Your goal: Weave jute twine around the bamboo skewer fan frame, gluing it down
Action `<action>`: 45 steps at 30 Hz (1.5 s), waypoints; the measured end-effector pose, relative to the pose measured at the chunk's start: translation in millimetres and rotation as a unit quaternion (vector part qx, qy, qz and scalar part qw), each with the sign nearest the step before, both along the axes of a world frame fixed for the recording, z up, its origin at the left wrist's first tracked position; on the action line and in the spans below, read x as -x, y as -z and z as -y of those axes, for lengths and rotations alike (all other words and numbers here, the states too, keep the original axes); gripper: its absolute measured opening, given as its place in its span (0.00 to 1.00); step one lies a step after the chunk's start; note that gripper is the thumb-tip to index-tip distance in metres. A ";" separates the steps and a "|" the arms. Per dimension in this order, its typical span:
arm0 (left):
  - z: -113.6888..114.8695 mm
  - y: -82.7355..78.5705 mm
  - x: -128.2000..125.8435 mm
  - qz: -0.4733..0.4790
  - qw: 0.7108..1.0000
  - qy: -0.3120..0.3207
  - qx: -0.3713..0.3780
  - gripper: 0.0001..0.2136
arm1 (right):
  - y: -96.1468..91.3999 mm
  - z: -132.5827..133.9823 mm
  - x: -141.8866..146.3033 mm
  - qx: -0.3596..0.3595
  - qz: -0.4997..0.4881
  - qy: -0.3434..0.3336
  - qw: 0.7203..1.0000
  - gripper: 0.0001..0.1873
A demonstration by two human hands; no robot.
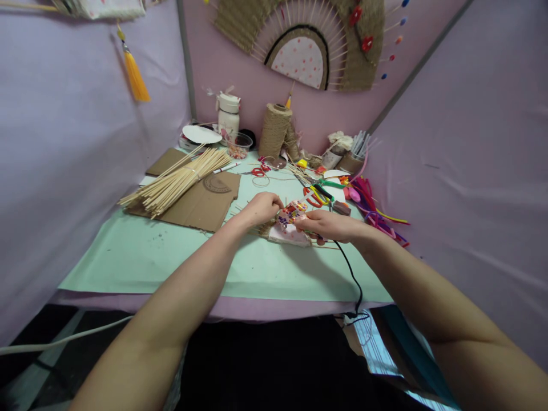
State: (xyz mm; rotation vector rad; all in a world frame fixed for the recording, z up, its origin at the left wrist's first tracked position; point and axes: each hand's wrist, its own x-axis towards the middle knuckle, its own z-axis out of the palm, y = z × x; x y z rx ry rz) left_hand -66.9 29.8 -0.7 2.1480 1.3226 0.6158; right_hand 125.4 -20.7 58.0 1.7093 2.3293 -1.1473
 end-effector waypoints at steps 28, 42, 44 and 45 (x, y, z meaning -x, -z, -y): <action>-2.2 1.9 0.9 0.001 1.000 0.000 -0.007 0.18 | -8.9 10.9 11.0 0.028 0.040 -0.019 0.999 0.26; -2.0 -0.1 0.9 0.003 1.000 0.000 0.005 0.17 | -4.8 14.1 7.4 0.022 0.022 -0.040 0.999 0.28; -1.5 -0.9 1.1 0.004 1.000 0.000 0.007 0.17 | -5.3 14.9 7.8 0.023 0.013 -0.045 0.999 0.28; -1.3 -1.3 1.2 0.003 1.000 0.000 0.008 0.17 | -5.5 15.2 8.2 0.025 0.010 -0.047 0.999 0.28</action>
